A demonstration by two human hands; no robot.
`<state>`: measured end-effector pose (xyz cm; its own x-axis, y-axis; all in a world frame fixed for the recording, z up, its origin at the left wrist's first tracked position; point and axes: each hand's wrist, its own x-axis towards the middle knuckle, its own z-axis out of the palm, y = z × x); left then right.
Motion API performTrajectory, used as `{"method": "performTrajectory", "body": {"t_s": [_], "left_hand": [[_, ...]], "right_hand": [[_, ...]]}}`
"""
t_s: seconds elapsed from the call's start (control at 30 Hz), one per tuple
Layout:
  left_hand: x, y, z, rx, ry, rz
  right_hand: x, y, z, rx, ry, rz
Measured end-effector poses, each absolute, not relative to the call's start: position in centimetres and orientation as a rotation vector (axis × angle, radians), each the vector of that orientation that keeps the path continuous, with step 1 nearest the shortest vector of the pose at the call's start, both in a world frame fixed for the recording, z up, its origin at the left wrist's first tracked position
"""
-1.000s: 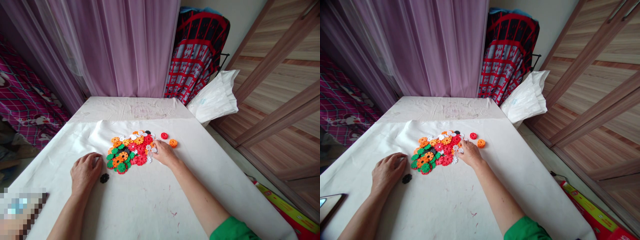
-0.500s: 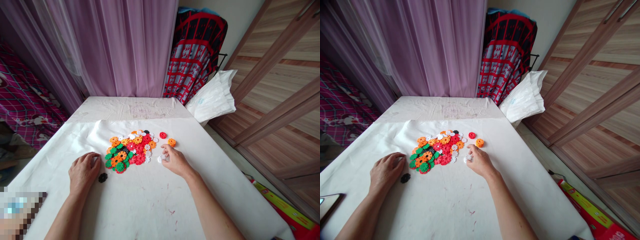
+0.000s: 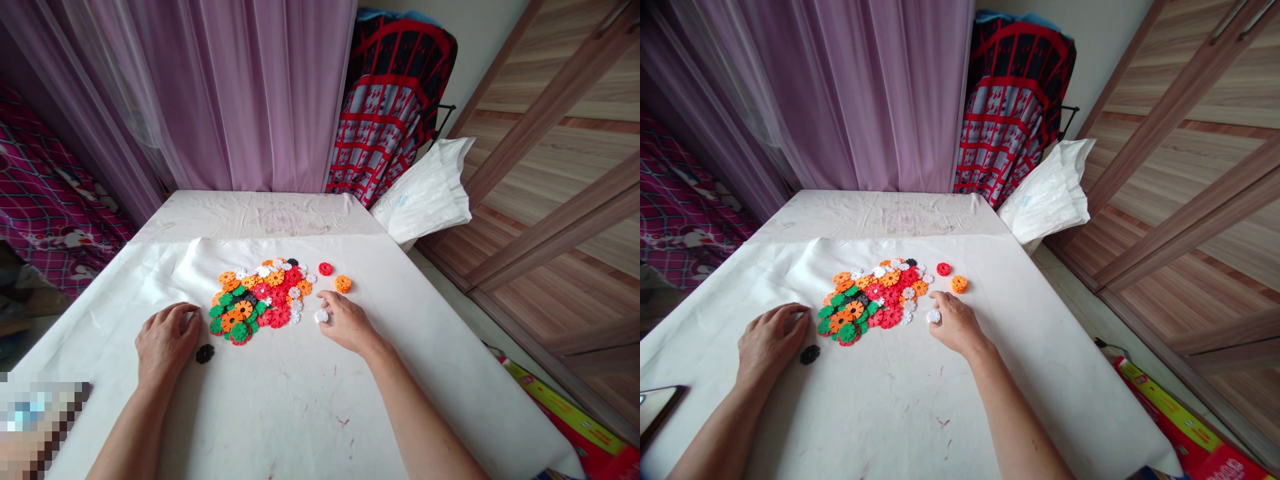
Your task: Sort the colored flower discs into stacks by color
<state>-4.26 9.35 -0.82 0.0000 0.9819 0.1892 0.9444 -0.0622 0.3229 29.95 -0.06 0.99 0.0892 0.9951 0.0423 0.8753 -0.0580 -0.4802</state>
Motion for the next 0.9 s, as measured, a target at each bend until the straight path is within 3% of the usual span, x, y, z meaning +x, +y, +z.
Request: {"method": "performTrajectory", "body": {"t_s": [0.67, 0.9], "left_hand": [[-4.3, 9.3, -0.9, 2.119, 2.073, 0.615], [-4.3, 9.2, -0.8, 2.133, 2.067, 0.577]], "right_hand": [[28.1, 0.9, 2.0, -1.977, -1.950, 0.328], [24.7, 3.6, 2.1, -2.178, -1.921, 0.276]]}}
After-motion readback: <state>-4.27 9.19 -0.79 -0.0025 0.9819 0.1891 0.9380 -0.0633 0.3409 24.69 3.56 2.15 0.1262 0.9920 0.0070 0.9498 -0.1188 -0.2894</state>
